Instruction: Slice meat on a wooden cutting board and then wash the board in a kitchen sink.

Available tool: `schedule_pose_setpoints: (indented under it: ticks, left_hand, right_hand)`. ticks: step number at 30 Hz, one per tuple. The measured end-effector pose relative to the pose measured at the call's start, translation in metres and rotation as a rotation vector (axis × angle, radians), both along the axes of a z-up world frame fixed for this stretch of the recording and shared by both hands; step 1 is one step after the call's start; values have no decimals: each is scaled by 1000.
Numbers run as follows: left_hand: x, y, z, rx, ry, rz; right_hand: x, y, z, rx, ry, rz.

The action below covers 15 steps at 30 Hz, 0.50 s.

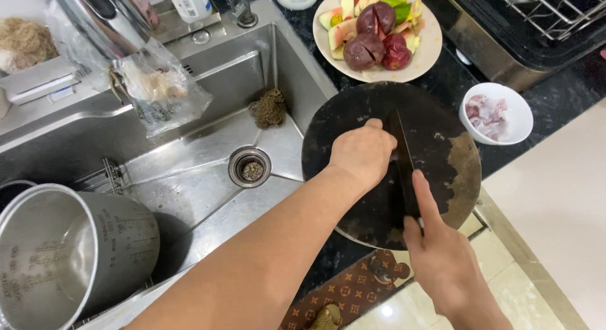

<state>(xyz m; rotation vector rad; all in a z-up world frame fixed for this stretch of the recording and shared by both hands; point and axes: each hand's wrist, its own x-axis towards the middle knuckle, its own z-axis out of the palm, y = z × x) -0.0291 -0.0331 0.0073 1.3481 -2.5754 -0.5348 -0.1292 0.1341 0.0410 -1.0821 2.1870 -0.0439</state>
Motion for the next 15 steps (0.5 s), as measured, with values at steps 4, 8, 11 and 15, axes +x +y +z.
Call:
schedule_pose_setpoints:
  ticks: [4,8,11,15]
  left_hand:
    - [2,2,-2,22,50,40]
    - [6,4,0,37,123,64]
    - [10,6,-1,4,152,50]
    - [7,4,-12,-79,111,35]
  right_hand:
    - [2,-5,11,96,13,1]
    - [-24,40,-21,46,-202,-187]
    - [-27,48,-22,7,-236,-265]
    - [-18,45,-16,-47,-132,-256]
